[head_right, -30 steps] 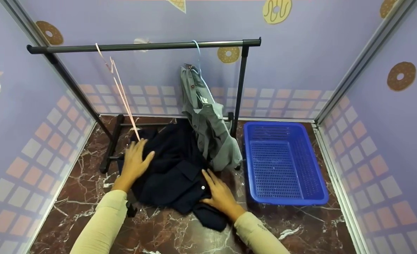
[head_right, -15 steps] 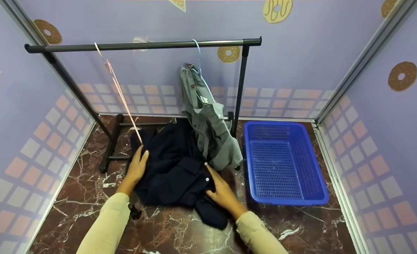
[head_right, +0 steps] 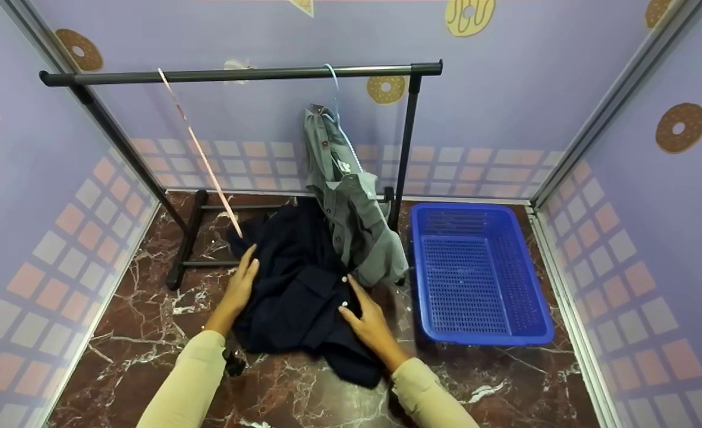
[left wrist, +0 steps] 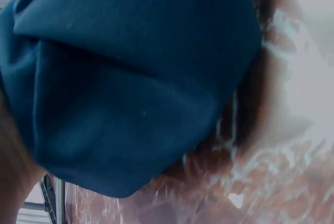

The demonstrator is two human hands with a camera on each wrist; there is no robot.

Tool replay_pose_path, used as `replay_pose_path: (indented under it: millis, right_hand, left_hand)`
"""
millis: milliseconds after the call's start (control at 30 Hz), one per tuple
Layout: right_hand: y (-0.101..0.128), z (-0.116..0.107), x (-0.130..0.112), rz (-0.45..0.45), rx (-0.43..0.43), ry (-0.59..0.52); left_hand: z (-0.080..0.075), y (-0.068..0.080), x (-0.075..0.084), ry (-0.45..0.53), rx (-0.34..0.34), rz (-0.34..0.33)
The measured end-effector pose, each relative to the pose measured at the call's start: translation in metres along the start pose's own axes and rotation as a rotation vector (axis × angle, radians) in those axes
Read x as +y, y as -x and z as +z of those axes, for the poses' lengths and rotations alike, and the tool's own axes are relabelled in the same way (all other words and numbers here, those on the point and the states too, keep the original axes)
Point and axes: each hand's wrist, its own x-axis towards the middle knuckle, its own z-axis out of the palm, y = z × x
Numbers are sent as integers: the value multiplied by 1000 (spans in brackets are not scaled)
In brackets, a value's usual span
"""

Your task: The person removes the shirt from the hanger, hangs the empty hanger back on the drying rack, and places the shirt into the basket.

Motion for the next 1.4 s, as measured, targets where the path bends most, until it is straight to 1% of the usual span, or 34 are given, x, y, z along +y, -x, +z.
replay_pose_path:
  millis: [100, 267, 367, 500, 667, 767, 900, 1033, 1233, 1400]
  right_hand:
    - [-3, 4, -2, 6, 4, 8]
    - [-9, 10, -8, 84, -21, -69]
    - [-13, 10, -28, 113, -17, -129]
    - [-18, 9, -54, 126, -4, -233]
    - [-27, 13, -58, 149, -19, -333]
    - [-32, 12, -63, 163, -45, -346]
    - [-39, 8, -69, 177, -80, -357]
    - [-43, 4, -76, 167, -93, -357]
    - [-47, -2, -86, 147, -78, -352]
    - [-50, -7, -93, 138, -43, -354]
  left_hand:
    - [8, 3, 3, 16, -20, 32]
    - [26, 10, 12, 66, -53, 83]
    - [37, 14, 15, 102, -59, 103]
    - [48, 20, 17, 112, -53, 103]
    - [57, 24, 22, 160, -69, 116]
    - [61, 26, 26, 184, -60, 121]
    - [68, 29, 31, 184, -56, 123]
    - [74, 33, 39, 188, -56, 134]
    - [81, 40, 53, 163, -30, 178]
    - [81, 45, 69, 166, -8, 221]
